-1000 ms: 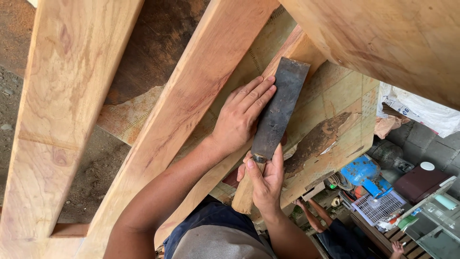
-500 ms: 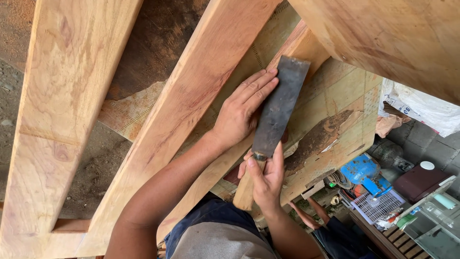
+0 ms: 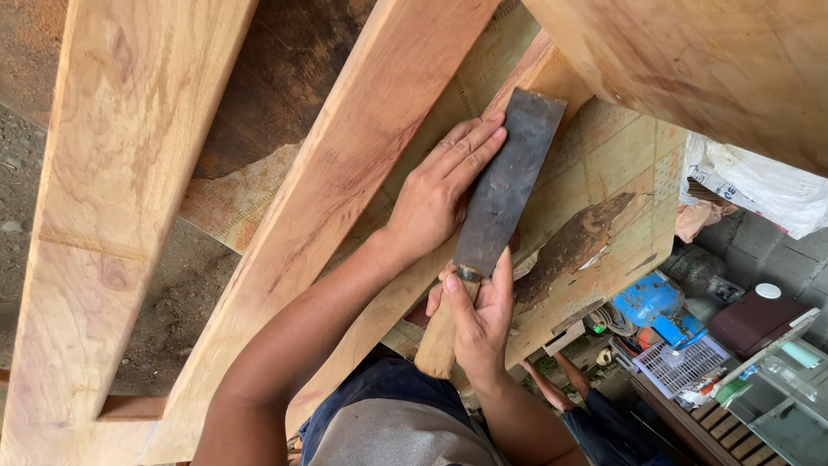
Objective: The person smooths a wooden frame using a sanding block and a hand plane. They alternate between sanding the flat surfaces and planing the edges to refine the wood's texture.
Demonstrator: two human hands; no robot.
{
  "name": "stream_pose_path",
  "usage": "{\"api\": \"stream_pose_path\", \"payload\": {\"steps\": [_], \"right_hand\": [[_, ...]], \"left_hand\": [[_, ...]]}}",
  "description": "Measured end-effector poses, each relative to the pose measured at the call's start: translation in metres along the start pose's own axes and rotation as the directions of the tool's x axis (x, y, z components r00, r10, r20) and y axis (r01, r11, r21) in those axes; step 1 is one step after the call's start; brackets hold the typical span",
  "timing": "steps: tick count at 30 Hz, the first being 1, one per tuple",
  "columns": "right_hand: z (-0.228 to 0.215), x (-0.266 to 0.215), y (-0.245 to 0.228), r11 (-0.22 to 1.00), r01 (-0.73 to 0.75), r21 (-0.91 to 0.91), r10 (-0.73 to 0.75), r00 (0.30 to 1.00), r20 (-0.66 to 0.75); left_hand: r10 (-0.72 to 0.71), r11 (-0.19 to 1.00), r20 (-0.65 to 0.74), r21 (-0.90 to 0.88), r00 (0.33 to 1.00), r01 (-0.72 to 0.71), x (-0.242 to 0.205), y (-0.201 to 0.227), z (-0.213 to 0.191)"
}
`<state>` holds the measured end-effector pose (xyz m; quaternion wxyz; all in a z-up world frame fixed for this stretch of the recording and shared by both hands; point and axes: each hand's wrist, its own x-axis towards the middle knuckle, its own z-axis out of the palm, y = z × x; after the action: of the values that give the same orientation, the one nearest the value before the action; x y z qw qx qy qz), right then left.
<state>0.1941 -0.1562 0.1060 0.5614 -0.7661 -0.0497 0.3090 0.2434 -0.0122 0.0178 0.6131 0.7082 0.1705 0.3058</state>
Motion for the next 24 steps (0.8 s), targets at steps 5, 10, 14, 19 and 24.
{"api": "stream_pose_path", "payload": {"steps": [5,10,14,19,24], "right_hand": [[-0.003,0.009,0.006,1.000,-0.008,-0.003,0.008,1.000,-0.005],[-0.001,0.016,0.021,0.997,0.066,0.026,-0.065,0.997,-0.045],[-0.004,0.026,0.029,0.996,0.087,0.023,-0.086,0.995,-0.050],[0.005,0.025,0.028,0.995,0.068,0.078,-0.062,0.995,-0.079],[0.013,0.025,0.025,0.995,0.000,0.098,0.015,0.989,-0.146]], "left_hand": [[-0.004,1.000,0.020,0.027,1.000,0.003,-0.002,-0.005,0.003],[0.041,0.997,0.061,0.059,0.997,-0.045,-0.001,-0.012,0.006],[0.059,0.995,0.101,0.075,0.993,-0.067,0.010,-0.012,0.002],[0.083,0.988,0.171,0.111,0.982,-0.103,0.019,-0.012,-0.009],[0.001,0.990,0.442,0.128,0.897,-0.064,0.021,-0.018,-0.019]]}}
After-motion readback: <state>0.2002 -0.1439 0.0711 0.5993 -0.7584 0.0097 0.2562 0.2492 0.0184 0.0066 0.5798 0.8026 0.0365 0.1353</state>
